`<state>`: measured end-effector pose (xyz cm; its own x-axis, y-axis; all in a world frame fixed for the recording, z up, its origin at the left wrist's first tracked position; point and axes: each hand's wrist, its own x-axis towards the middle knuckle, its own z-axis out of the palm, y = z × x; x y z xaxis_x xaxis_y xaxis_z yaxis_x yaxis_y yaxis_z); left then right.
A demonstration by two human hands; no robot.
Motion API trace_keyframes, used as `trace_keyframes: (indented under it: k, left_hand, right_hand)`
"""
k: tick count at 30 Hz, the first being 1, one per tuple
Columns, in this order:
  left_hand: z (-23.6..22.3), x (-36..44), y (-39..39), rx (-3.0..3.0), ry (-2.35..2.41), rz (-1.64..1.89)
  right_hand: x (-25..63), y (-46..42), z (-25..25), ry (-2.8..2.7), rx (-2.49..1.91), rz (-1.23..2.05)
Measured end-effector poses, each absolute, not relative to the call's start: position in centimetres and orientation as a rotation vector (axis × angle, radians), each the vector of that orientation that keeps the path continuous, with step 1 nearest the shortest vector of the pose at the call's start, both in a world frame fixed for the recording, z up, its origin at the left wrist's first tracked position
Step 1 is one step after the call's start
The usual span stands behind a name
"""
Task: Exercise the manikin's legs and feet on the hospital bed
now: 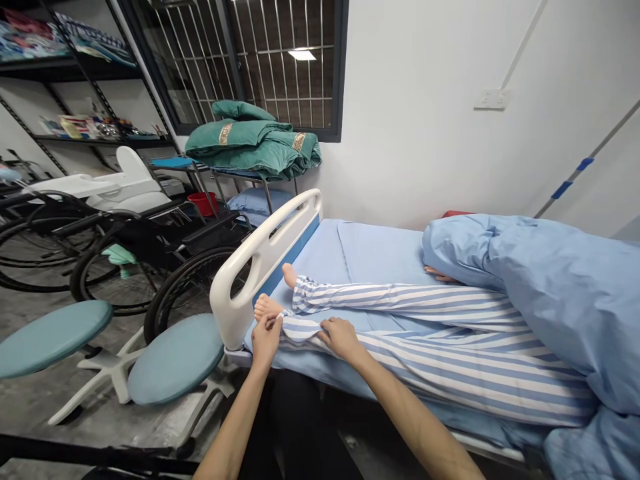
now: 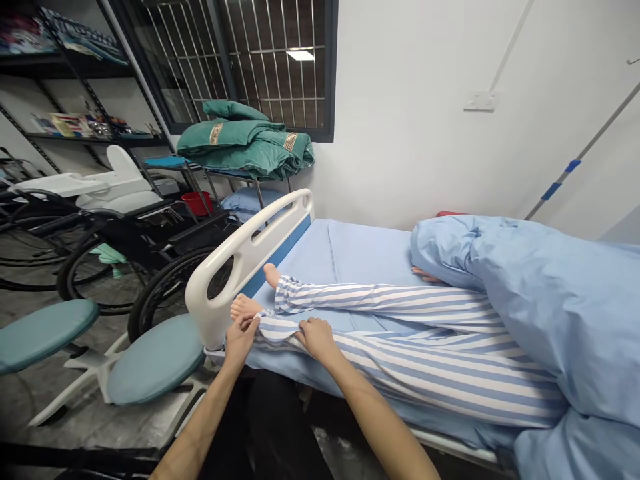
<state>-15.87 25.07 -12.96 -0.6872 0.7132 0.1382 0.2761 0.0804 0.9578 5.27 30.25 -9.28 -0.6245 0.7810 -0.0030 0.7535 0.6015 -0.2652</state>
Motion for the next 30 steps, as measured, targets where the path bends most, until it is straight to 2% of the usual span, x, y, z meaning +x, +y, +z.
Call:
trace_keyframes:
  k: [6,11,18,25,30]
  left_hand:
    - [-12.9,-13.8,23.8,1.316,2.246,1.503]
    - [-13.9,-10.7,22.8,1.662,2.445,1.574]
    - [-15.8,-7.8,23.2,2.148,2.097,1.508]
    - [-18.9,-8.8,24.3,2.422,2.078,1.272]
    - [-19.3,-8.7,24.3,2.374,2.127,1.195]
  right_hand:
    - [4.9,31.0,-10.6,-2.648,-1.278,0.489]
    - [4.9,31.0,-10.8,-2.665,-1.271,0.491]
    - [4.7,30.7,-10.6,-2.651,-1.303,0.485]
    - [4.7,30.9,-10.5,-2.647,-1.323,0.498]
    - [4.6,31.0,-10.6,-2.64,-1.31,0.495]
